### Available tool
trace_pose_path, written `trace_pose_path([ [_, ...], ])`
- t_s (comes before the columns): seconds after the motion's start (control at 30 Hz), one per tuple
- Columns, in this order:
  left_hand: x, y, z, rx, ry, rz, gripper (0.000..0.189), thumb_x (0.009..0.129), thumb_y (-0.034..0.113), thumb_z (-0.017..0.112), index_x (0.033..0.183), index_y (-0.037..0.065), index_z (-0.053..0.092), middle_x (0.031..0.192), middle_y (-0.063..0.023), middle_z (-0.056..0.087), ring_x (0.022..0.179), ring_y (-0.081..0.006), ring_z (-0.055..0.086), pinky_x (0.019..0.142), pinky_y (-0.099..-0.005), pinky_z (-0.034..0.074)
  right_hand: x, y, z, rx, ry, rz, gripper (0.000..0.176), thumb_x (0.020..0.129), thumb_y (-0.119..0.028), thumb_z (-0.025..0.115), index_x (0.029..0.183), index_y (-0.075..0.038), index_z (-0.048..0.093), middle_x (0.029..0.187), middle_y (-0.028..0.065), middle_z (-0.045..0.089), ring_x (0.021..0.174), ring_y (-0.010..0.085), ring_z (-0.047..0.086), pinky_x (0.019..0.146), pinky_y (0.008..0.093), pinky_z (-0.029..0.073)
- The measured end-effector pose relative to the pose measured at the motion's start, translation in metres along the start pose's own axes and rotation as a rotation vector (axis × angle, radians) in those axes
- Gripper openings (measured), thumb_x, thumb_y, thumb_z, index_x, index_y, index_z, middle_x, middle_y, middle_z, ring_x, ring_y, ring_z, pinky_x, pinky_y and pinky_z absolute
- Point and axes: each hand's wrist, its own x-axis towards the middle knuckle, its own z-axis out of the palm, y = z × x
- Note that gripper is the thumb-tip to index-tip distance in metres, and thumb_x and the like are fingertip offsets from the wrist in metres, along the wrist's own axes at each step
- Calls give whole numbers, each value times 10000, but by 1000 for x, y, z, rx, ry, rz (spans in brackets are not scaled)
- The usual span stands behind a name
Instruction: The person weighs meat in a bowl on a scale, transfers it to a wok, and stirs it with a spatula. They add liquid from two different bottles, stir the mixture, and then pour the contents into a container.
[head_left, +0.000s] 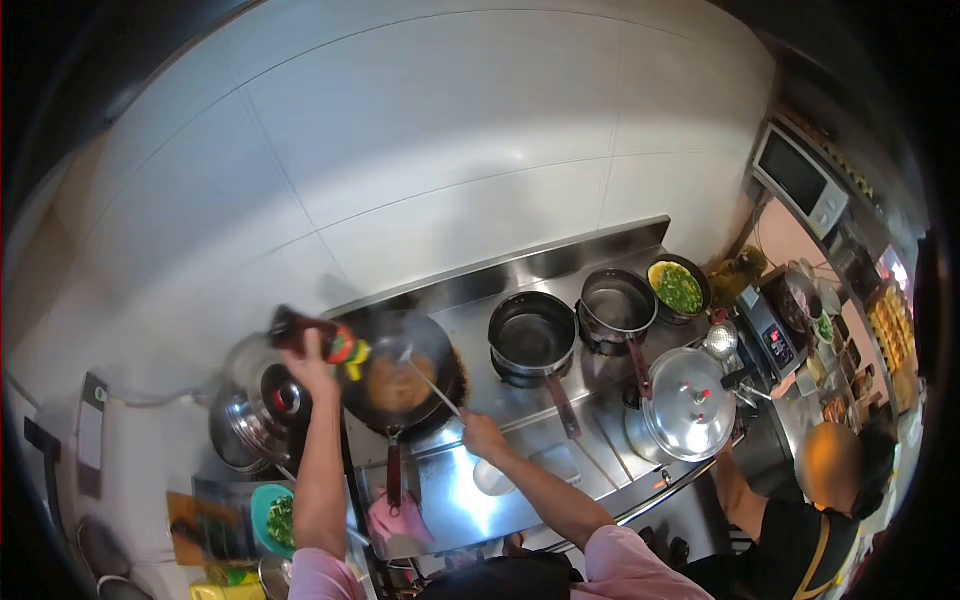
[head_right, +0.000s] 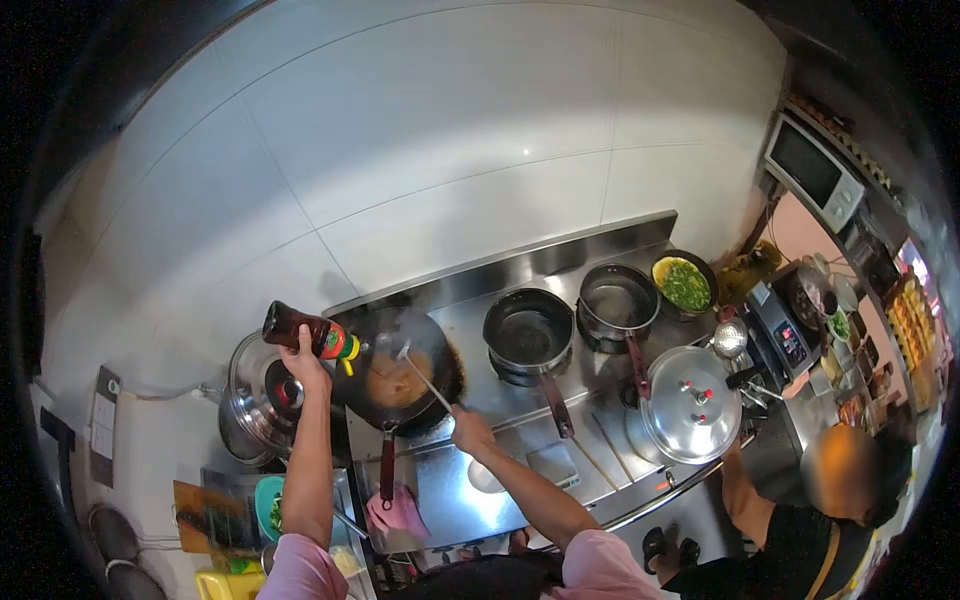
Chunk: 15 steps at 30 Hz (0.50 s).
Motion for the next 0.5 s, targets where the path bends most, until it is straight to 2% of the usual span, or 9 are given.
trace_pose_path([
  [0.1,-5,21,-26,-195,163,-145,358,907,128,684,1226,54,539,1140,-65,616,979,-193,612,885,-354,514,-9,-11,14,-333,316,-183,433,858,-158,599,1269,-30,554,1073,265,635,1006,410,611,814,486,508],
  [0.17,-11,40,-53,-361,276,-277,354,911,147,681,1228,67,545,1157,-63,614,997,-204,616,903,-373,518,1,-27,34,-136,308,-360,459,923,-304,549,1290,-27,539,1137,225,631,1016,378,610,838,459,503],
  [0.2,-10,31,-80,-414,256,-274,336,916,192,675,1216,92,564,1166,-58,627,1028,-217,621,938,-411,513,4,-39,45,-35,294,-447,491,956,-377,523,1300,-26,532,1169,205,628,1020,361,609,850,446,501],
  [0.27,-25,54,-113,-566,285,-397,321,923,218,665,1207,98,574,1163,-51,638,1042,-214,621,954,-420,502,-16,-100,52,915,-391,-17,653,961,-574,457,1316,-31,533,1247,161,592,1079,319,580,900,428,488],
  [0.3,-34,70,-126,-646,301,-449,315,927,232,660,1202,101,579,1162,-48,643,1049,-212,621,962,-424,497,-27,-127,55,1143,-600,65,754,950,-658,385,1332,-21,512,1293,153,553,1112,274,554,907,407,493],
  [0.37,-54,105,-153,-653,265,-408,312,935,253,646,1205,109,585,1148,-49,655,1061,-205,621,969,-425,492,-42,-177,80,1420,-592,200,803,937,-675,384,1312,24,503,1218,160,591,1037,301,596,893,420,505],
  [0.43,-77,129,-192,-529,328,-295,315,938,236,643,1215,106,570,1158,-50,642,1054,-199,617,961,-399,490,-51,-214,105,1408,-402,174,801,930,-672,408,1305,31,493,1216,184,578,1062,300,585,908,424,498],
  [0.47,-89,150,-204,-404,324,-207,324,937,211,646,1228,101,554,1173,-49,630,1057,-194,609,957,-385,484,-63,-232,113,1326,-320,126,749,946,-639,421,1272,29,514,1200,197,577,1086,297,570,909,420,494],
  [0.5,-103,171,-217,-268,331,-122,336,936,186,648,1240,96,537,1187,-48,618,1061,-189,602,953,-370,479,-76,-248,113,1076,-410,-42,663,984,-547,440,1316,25,488,1222,161,578,1121,256,559,902,389,501],
])
